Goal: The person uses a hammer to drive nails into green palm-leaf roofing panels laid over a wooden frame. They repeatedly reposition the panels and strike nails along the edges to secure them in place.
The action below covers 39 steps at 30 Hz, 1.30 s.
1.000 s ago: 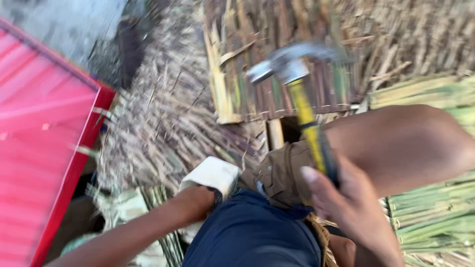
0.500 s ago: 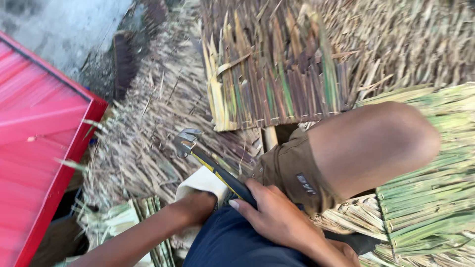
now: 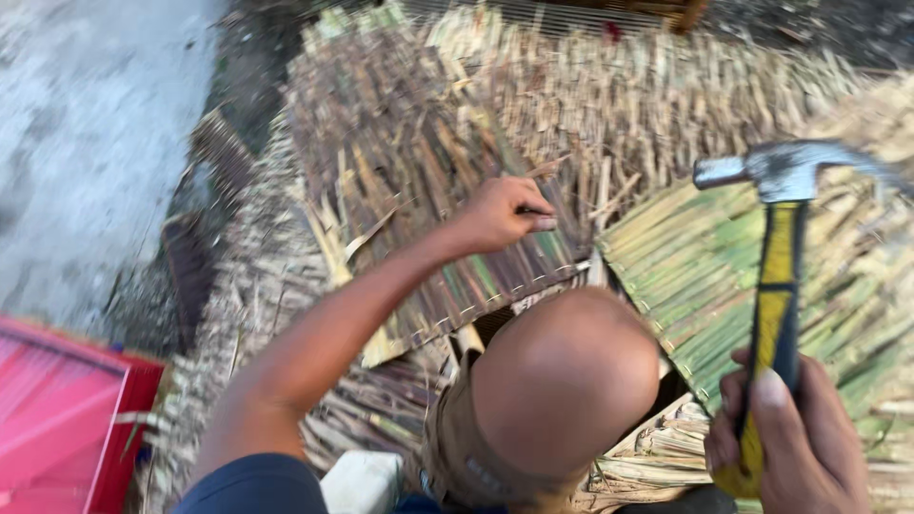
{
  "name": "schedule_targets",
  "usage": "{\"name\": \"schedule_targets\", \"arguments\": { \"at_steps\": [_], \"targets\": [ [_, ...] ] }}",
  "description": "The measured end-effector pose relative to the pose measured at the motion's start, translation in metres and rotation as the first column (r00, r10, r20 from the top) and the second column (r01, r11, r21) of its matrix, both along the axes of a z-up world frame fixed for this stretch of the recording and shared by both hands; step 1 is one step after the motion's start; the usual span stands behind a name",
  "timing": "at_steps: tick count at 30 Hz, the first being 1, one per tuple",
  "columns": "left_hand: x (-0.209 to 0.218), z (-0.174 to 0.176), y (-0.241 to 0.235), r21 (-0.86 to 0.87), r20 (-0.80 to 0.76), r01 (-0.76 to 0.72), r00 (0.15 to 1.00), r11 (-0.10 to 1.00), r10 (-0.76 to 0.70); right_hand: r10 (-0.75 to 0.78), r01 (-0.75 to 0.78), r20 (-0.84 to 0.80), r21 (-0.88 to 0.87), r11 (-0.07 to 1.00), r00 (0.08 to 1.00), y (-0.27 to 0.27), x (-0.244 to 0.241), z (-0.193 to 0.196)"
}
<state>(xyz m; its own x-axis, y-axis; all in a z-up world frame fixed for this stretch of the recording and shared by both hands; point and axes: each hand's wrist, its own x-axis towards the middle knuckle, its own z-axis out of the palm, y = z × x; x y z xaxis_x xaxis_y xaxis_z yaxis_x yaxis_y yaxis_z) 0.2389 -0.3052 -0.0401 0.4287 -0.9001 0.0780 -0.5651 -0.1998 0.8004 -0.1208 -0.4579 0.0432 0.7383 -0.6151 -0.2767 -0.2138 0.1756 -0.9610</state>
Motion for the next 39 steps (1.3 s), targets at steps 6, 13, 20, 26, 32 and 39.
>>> {"name": "schedule_targets", "arguments": {
  "at_steps": [6, 13, 20, 26, 32, 39],
  "targets": [
    [-0.049, -0.181, -0.140, 0.045, -0.078, 0.102, 0.992, 0.994, -0.098, -0.238, 0.328, -0.433, 0.146, 0.933, 0.870, -0.044, 0.017, -0.124],
    [-0.100, -0.335, -0.199, 0.229, -0.170, 0.143, 0.980, 0.963, -0.105, -0.245, 0.308, -0.667, -0.025, 0.951, 0.704, -0.037, -0.008, -0.299],
    [-0.163, -0.422, -0.210, 0.052, -0.029, 0.212, 0.977, 0.976, -0.210, -0.232, 0.229, -0.817, -0.126, 0.965, 0.528, -0.004, -0.030, -0.369],
    [-0.174, -0.427, -0.213, 0.106, -0.101, 0.220, 0.973, 0.970, -0.209, -0.324, 0.378, -0.737, -0.101, 0.920, 0.593, -0.021, -0.020, -0.326],
    [-0.170, -0.422, -0.199, 0.167, -0.124, 0.231, 0.969, 0.959, -0.212, -0.294, 0.255, -0.751, -0.171, 0.952, 0.591, -0.007, 0.010, -0.314],
    [-0.170, -0.421, -0.208, 0.150, -0.095, 0.230, 0.972, 0.962, -0.217, -0.399, 0.307, -0.694, -0.261, 0.915, 0.599, -0.007, 0.006, -0.314]
  ]
}}
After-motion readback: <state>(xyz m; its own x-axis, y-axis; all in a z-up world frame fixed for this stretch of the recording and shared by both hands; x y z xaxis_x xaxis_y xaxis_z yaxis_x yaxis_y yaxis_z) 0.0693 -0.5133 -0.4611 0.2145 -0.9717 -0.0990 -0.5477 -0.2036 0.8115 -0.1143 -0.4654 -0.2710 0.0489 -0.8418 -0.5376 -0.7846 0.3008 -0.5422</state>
